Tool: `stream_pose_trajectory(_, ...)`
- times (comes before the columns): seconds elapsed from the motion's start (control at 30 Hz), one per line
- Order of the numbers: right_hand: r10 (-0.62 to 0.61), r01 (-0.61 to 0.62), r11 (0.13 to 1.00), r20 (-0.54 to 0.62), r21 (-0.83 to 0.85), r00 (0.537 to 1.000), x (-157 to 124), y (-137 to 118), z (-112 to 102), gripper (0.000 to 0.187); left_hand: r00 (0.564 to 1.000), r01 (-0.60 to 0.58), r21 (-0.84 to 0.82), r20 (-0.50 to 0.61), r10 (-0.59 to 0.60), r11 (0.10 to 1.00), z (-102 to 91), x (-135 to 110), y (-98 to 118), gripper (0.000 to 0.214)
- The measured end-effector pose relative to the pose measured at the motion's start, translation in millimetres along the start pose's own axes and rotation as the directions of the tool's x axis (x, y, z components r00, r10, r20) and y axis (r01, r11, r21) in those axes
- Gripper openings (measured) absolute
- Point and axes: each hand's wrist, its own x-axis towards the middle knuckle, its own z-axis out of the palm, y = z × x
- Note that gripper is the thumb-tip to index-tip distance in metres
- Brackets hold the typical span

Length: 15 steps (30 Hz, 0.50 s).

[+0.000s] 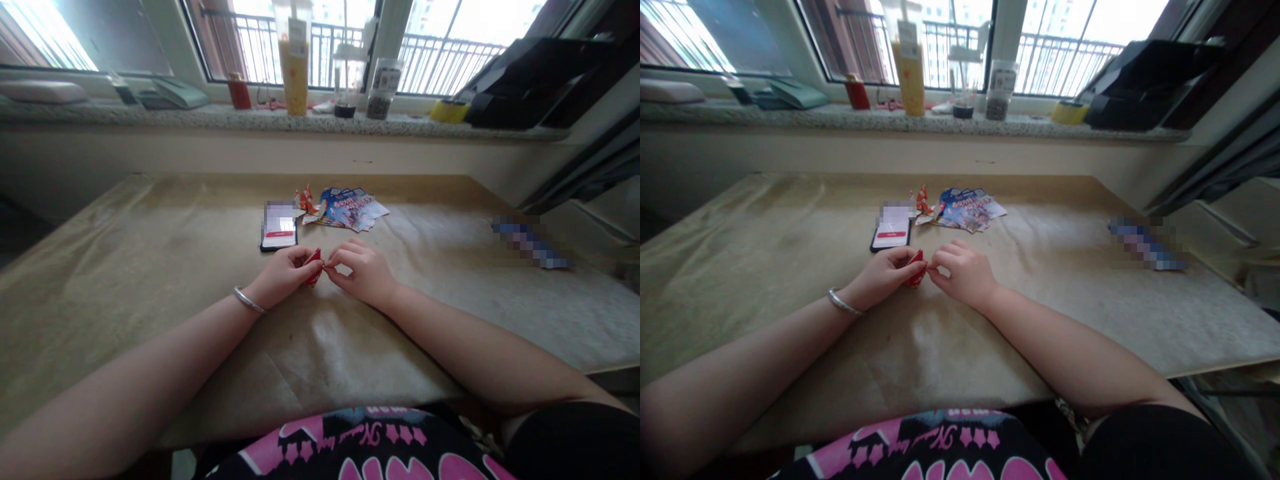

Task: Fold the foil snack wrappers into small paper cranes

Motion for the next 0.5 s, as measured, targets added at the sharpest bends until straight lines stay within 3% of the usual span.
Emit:
stream_pose_trajectory(0.3,-0.013,0.014,0.999,0.007,-0.045,1.000,-0.5,-1.4,-0.7,0.013,1.000,0.006,-0.035,0.002,-0.005,0.999,0.0,-0.4,1.6,0.027)
stream_pose_trajectory(0.5,-0.052,0.055,0.991,0.027,-0.120,0.998,0.3,-2.4,-2.5,0.015,1.000,0.004,0.027,-0.013,-0.004,1.000,0.4,0.2,0.5,0.025)
